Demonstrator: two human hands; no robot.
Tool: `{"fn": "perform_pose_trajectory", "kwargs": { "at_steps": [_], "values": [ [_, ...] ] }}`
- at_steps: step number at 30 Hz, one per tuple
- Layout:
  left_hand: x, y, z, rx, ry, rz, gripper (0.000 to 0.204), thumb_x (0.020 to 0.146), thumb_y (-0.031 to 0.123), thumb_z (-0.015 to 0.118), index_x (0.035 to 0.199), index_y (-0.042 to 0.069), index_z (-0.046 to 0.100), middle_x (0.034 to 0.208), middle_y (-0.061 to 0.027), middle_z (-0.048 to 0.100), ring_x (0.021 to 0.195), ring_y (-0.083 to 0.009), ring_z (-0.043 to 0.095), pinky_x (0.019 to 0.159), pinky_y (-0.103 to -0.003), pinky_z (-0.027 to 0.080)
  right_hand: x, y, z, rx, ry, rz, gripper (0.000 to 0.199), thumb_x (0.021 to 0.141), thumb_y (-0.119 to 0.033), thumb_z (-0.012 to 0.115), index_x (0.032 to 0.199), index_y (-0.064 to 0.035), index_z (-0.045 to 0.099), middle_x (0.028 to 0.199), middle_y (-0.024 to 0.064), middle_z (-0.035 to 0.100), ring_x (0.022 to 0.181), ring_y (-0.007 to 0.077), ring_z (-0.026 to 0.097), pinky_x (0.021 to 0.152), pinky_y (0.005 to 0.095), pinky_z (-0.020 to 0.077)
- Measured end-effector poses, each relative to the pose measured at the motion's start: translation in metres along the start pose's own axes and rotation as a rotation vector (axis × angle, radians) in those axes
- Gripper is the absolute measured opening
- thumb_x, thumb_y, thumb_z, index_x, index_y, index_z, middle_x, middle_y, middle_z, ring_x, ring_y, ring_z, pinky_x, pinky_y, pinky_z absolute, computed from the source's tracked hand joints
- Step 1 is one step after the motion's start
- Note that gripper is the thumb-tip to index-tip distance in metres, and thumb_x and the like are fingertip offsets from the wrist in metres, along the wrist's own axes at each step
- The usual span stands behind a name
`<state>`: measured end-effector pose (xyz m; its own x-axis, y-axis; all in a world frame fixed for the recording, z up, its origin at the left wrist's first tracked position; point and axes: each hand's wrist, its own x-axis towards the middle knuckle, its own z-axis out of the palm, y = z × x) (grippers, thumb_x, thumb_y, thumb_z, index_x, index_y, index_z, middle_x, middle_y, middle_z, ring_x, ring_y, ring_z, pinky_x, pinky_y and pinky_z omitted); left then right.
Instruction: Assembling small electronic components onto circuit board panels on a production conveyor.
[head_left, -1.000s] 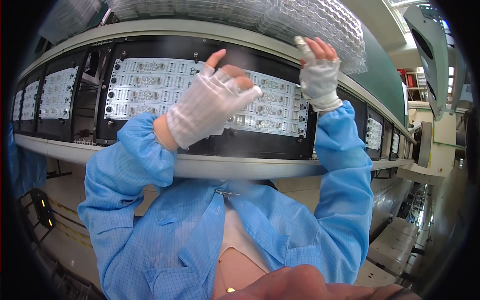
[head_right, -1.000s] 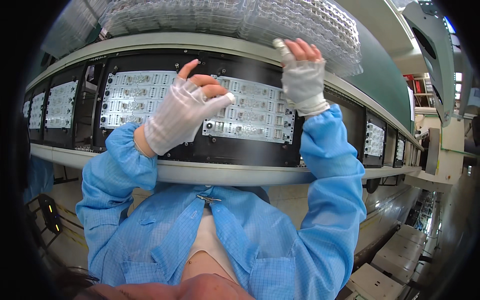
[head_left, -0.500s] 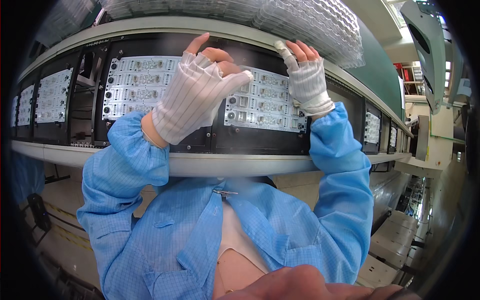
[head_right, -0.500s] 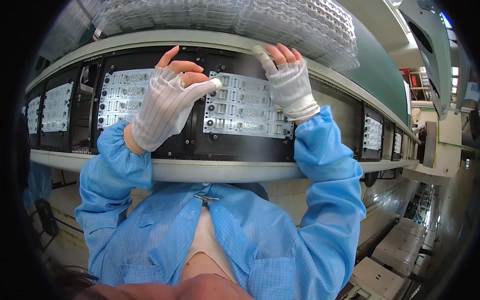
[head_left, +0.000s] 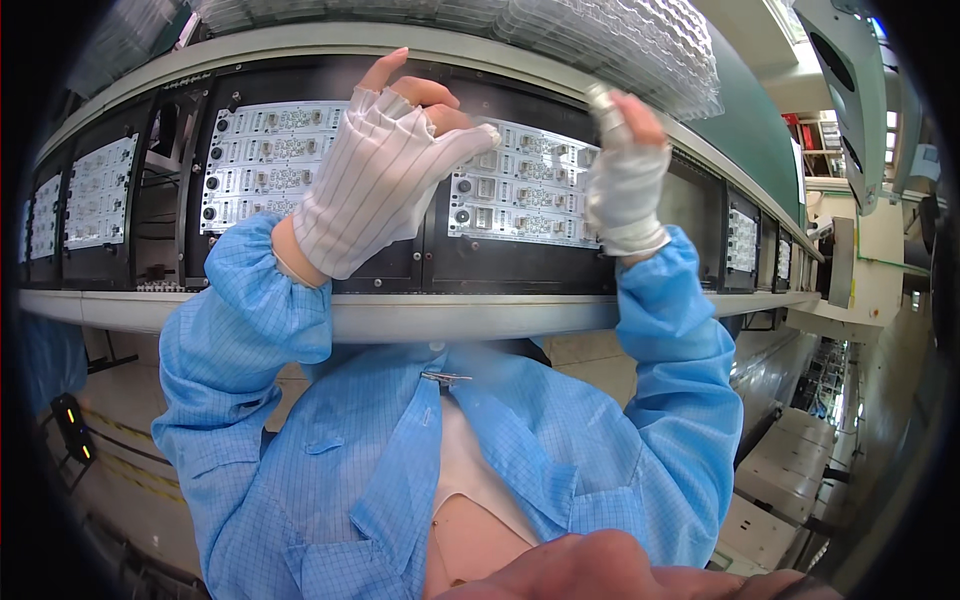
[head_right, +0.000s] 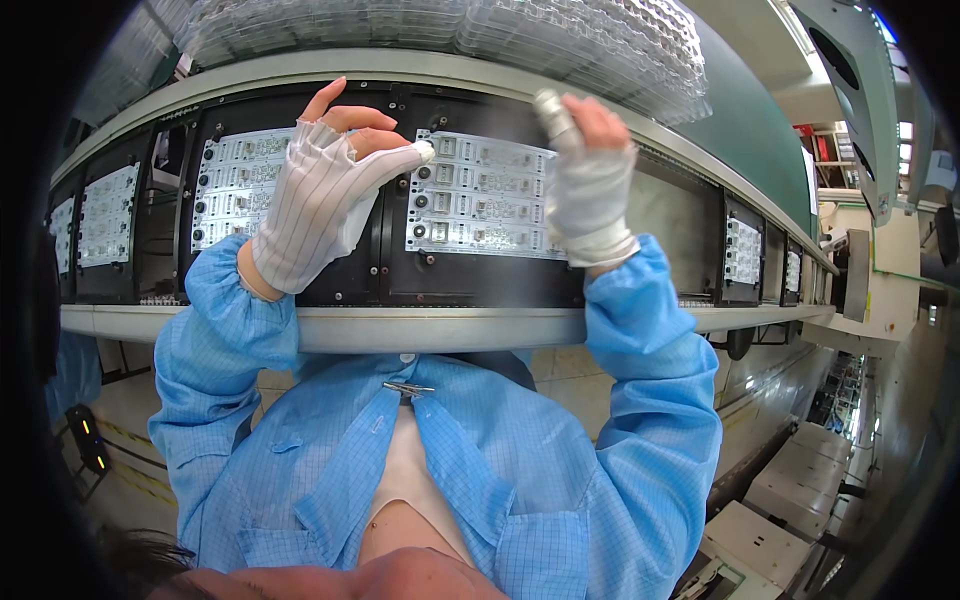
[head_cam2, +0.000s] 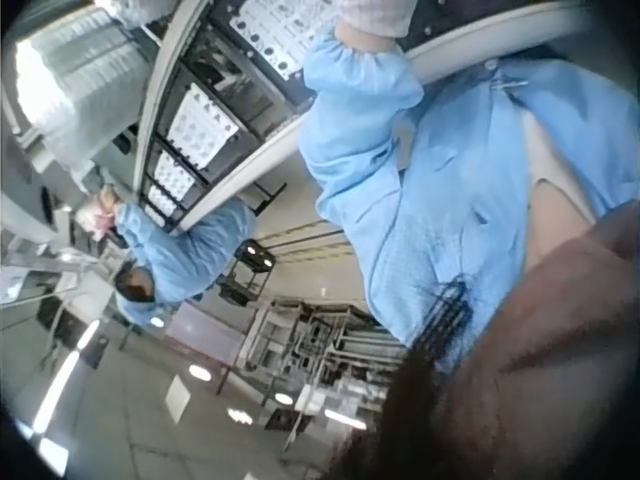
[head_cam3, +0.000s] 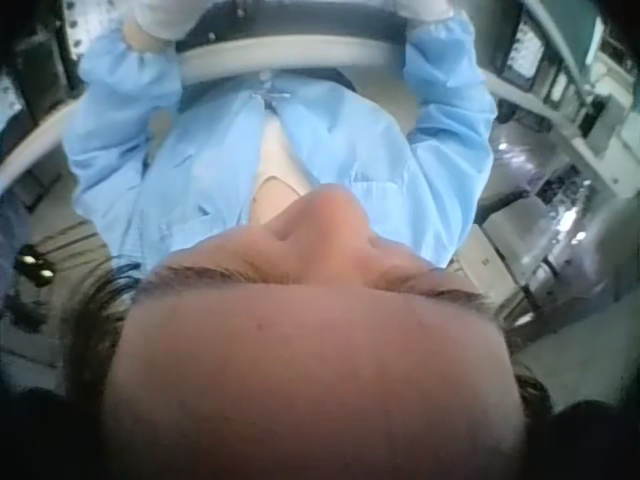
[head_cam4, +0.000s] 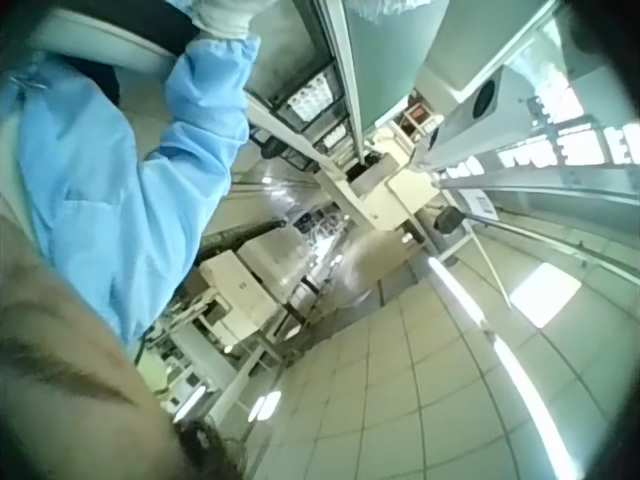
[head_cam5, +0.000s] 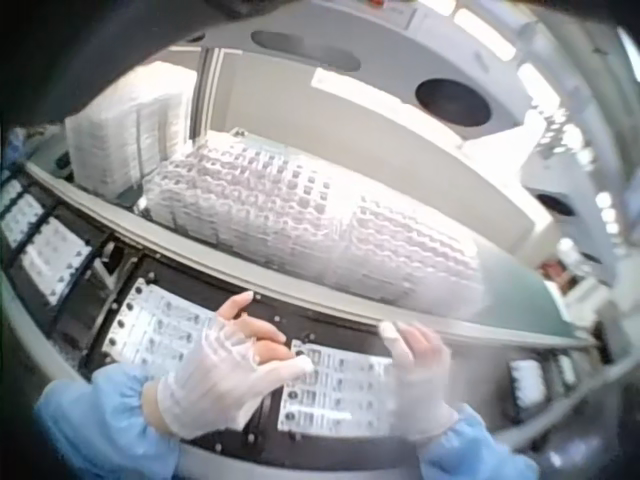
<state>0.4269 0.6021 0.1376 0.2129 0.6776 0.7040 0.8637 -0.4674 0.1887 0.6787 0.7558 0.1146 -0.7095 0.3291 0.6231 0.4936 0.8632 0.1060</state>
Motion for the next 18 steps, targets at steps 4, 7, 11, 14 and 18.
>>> {"fn": "perform_pose_trajectory", "kwargs": {
  "at_steps": [4, 7, 11, 14, 18],
  "values": [
    [-0.004, -0.001, 0.002, 0.006, 0.037, 0.005, 0.041, 0.076, -0.002, 0.061, 0.111, 0.016, 0.07, 0.094, -0.0013, 0.068, 0.102, -0.0239, 0.063, 0.116, -0.054, 0.034, -0.001, -0.007, -0.008, -0.063, -0.134, -0.074, 0.065, 0.076, 0.007, 0.059, 0.136, -0.018, 0.059, 0.127, 0.0089, 0.058, 0.116, 0.028, 0.055, 0.1, 0.0437, 0.0442],
    [-0.003, 0.0, -0.004, 0.02, 0.076, -0.013, 0.038, 0.075, -0.002, 0.064, 0.108, 0.016, 0.072, 0.094, -0.0005, 0.069, 0.102, -0.0227, 0.064, 0.116, -0.052, 0.036, 0.012, 0.004, -0.012, -0.029, -0.011, -0.042, 0.067, 0.075, 0.008, 0.055, 0.137, -0.0161, 0.058, 0.129, 0.0092, 0.056, 0.116, 0.0281, 0.054, 0.1, 0.0417, 0.0448],
    [-0.004, -0.004, -0.016, 0.051, 0.126, -0.026, 0.037, 0.075, -0.001, 0.065, 0.106, 0.016, 0.073, 0.094, 0.0004, 0.069, 0.102, -0.0214, 0.064, 0.115, -0.051, 0.037, 0.035, -0.029, -0.018, 0.114, 0.183, 0.113, 0.076, 0.068, 0.01, 0.049, 0.141, -0.0135, 0.055, 0.13, 0.0098, 0.056, 0.117, 0.0272, 0.053, 0.103, 0.0412, 0.0432],
    [-0.003, -0.005, -0.019, 0.056, 0.224, -0.071, 0.037, 0.074, 0.0, 0.066, 0.107, 0.016, 0.074, 0.095, 0.0007, 0.07, 0.101, -0.0215, 0.064, 0.114, -0.049, 0.039, 0.051, -0.057, -0.015, 0.061, 0.024, -0.024, 0.07, 0.071, 0.007, 0.053, 0.138, -0.0124, 0.057, 0.129, 0.0085, 0.058, 0.121, 0.029, 0.052, 0.108, 0.0442, 0.0383],
    [0.007, -0.001, -0.03, 0.049, 0.287, -0.097, 0.036, 0.075, 0.002, 0.065, 0.107, 0.016, 0.075, 0.095, 0.0009, 0.071, 0.1, -0.0219, 0.065, 0.11, -0.048, 0.041, 0.061, -0.089, 0.002, 0.008, 0.077, -0.095, 0.058, 0.077, 0.0, 0.059, 0.133, -0.0146, 0.06, 0.129, 0.0047, 0.058, 0.123, 0.0282, 0.052, 0.109, 0.0491, 0.0361]
  ]
}}
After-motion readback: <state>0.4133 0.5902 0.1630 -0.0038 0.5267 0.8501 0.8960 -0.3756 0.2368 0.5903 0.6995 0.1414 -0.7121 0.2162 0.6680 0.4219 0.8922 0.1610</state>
